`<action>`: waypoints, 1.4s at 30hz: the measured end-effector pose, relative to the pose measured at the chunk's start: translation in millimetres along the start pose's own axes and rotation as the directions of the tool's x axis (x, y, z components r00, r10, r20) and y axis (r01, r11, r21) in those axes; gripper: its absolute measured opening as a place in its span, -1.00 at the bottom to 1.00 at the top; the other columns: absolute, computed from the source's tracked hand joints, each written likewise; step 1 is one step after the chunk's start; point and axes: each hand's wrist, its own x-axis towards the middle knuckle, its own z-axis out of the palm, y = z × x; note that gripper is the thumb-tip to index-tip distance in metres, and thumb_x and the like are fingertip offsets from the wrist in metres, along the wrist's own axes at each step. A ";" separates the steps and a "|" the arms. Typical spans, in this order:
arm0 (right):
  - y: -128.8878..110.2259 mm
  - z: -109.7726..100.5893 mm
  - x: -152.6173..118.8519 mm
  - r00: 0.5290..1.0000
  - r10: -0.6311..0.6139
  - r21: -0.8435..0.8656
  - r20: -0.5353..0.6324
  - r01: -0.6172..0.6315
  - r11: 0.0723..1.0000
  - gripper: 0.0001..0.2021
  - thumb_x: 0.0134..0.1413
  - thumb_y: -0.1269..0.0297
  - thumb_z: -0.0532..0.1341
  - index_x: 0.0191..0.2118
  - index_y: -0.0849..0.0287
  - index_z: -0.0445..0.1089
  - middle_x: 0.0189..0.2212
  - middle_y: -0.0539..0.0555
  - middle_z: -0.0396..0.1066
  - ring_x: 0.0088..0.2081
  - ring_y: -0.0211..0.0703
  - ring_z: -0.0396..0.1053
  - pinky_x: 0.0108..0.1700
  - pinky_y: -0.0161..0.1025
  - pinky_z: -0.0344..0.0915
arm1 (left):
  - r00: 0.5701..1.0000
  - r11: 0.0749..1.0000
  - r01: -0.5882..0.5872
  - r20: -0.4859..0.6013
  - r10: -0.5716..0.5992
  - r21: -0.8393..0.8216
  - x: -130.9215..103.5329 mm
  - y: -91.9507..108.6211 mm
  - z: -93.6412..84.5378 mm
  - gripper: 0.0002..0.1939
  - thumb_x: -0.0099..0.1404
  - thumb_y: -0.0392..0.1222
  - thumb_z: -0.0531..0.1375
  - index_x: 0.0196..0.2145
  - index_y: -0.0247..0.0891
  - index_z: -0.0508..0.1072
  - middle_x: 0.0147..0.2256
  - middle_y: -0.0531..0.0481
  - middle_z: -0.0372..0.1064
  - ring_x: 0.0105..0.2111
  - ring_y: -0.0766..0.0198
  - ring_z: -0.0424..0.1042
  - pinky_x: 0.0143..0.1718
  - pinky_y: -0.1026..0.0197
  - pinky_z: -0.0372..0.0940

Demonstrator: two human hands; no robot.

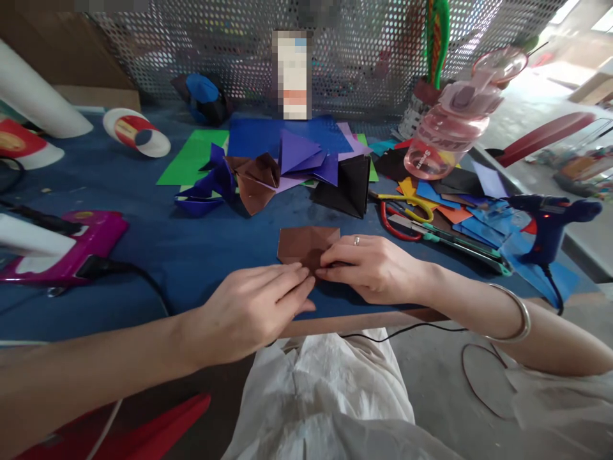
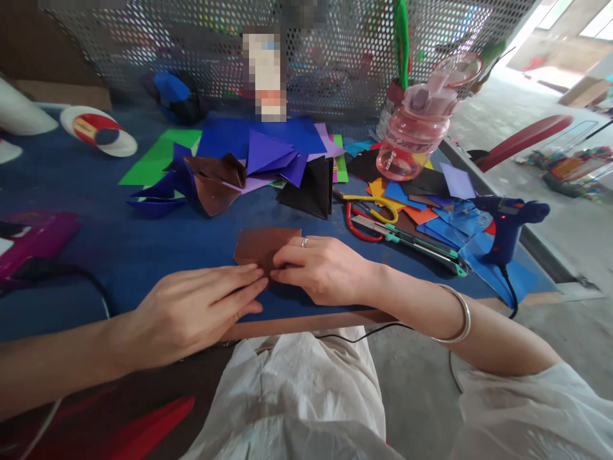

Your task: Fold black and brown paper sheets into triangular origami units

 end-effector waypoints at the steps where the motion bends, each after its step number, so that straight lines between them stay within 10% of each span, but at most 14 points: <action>1: 0.6 -0.1 -0.5 1.000 0.006 -0.006 -0.001 -0.006 1.000 -0.70 0.32 0.55 0.05 -0.13 0.29 0.56 -0.15 0.19 0.57 -0.12 -0.11 0.49 -0.09 -0.15 0.49 | 1.000 1.000 -0.011 -0.002 0.011 0.013 -0.7 2.6 -1.2 -0.77 0.48 -0.26 0.14 -0.11 -0.44 0.57 -0.15 -0.18 0.62 -0.15 0.15 0.61 -0.03 0.14 0.51; 14: 5.6 -3.1 -3.5 1.000 0.018 0.020 -0.017 -0.018 1.000 -0.71 0.21 0.59 0.09 -0.17 0.29 0.56 -0.17 0.19 0.58 -0.11 -0.08 0.51 -0.08 -0.09 0.50 | 0.963 0.990 0.137 0.239 -0.121 -0.047 -28.1 7.4 -6.1 -0.48 0.50 0.04 0.05 0.28 -0.25 0.36 0.17 -0.28 0.43 0.21 -0.21 0.38 0.24 -0.34 0.26; 24: 18.0 -7.9 -5.5 0.989 0.103 -0.120 -0.108 -0.116 0.986 -0.71 0.15 0.62 0.07 -0.33 0.23 0.51 -0.27 0.13 0.57 -0.23 -0.10 0.48 -0.19 -0.14 0.45 | 0.951 0.993 0.114 0.286 -0.115 0.019 -20.0 5.9 -14.4 -0.42 0.52 0.16 -0.07 0.27 -0.20 0.40 0.11 -0.33 0.47 0.08 -0.19 0.50 0.05 -0.24 0.45; 31: 29.4 -3.3 25.6 0.856 0.502 -0.004 0.126 -0.505 0.863 -0.66 0.34 0.20 0.20 0.11 0.29 0.41 -0.12 0.23 0.48 -0.08 -0.03 0.43 -0.02 -0.07 0.36 | 0.946 0.988 0.099 0.297 -0.131 0.123 -1.4 8.7 -17.9 -0.54 0.50 0.07 0.05 0.12 -0.21 0.54 -0.05 -0.26 0.56 -0.05 -0.09 0.57 0.03 -0.17 0.48; 37: 35.6 -10.8 42.6 0.752 0.560 0.218 0.348 -0.646 0.731 -0.77 0.16 0.15 0.34 -0.33 0.24 0.46 -0.48 -0.06 0.39 -0.43 -0.31 0.27 -0.35 -0.33 0.11 | 0.958 0.985 0.126 0.242 -0.152 0.119 9.6 4.7 -13.6 -0.71 0.48 -0.10 0.14 -0.09 -0.28 0.60 -0.18 -0.16 0.58 -0.22 0.08 0.58 0.12 -0.13 0.42; 42: 35.6 -4.5 34.8 0.753 0.632 0.419 0.185 -0.642 0.642 -0.91 0.15 0.32 0.25 -0.24 0.22 0.41 -0.35 -0.01 0.48 -0.30 -0.24 0.39 -0.26 -0.31 0.22 | 0.911 0.922 0.379 0.145 -0.387 0.077 22.4 -14.0 -8.4 -0.75 0.29 -0.10 0.35 -0.19 -0.33 0.50 -0.15 -0.21 0.48 -0.13 -0.05 0.54 -0.09 -0.06 0.49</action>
